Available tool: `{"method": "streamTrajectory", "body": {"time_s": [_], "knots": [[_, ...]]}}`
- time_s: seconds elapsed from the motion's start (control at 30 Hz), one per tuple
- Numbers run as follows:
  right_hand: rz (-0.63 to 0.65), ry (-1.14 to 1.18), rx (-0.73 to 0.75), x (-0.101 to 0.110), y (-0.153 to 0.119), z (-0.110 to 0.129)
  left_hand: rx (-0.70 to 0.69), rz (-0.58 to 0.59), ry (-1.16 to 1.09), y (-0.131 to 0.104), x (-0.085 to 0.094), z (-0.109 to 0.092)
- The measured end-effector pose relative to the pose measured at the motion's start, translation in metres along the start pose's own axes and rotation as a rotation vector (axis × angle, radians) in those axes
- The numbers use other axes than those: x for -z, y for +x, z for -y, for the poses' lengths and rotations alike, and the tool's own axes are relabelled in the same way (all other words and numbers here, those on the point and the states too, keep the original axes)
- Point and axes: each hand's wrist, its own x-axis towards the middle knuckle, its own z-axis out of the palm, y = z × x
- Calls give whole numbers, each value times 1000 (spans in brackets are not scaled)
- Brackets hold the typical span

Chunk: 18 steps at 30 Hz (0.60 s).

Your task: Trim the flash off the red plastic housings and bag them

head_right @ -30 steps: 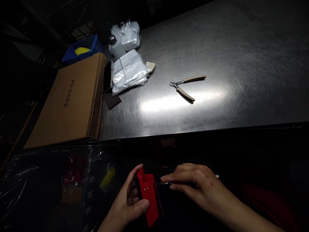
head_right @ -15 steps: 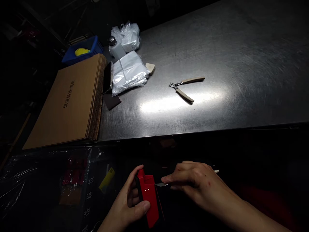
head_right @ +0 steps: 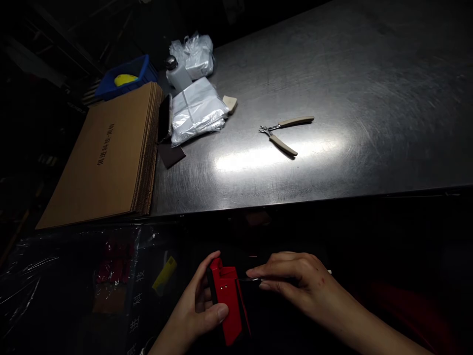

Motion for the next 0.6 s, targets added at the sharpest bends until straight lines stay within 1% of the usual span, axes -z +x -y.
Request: {"method": "streamTrajectory", "body": {"time_s": [0.17, 0.37, 0.5, 0.6], "knots": [[21, -2, -4, 1, 1, 0, -6, -3, -1, 0, 0, 1], [53, -26, 12, 5, 5, 6, 2, 1, 19, 0, -1, -1], [44, -72, 58, 8, 6, 8, 9, -2, 49, -1, -2, -3], [4, -123, 121, 7, 4, 6, 10, 1, 53, -2, -3, -4]]}}
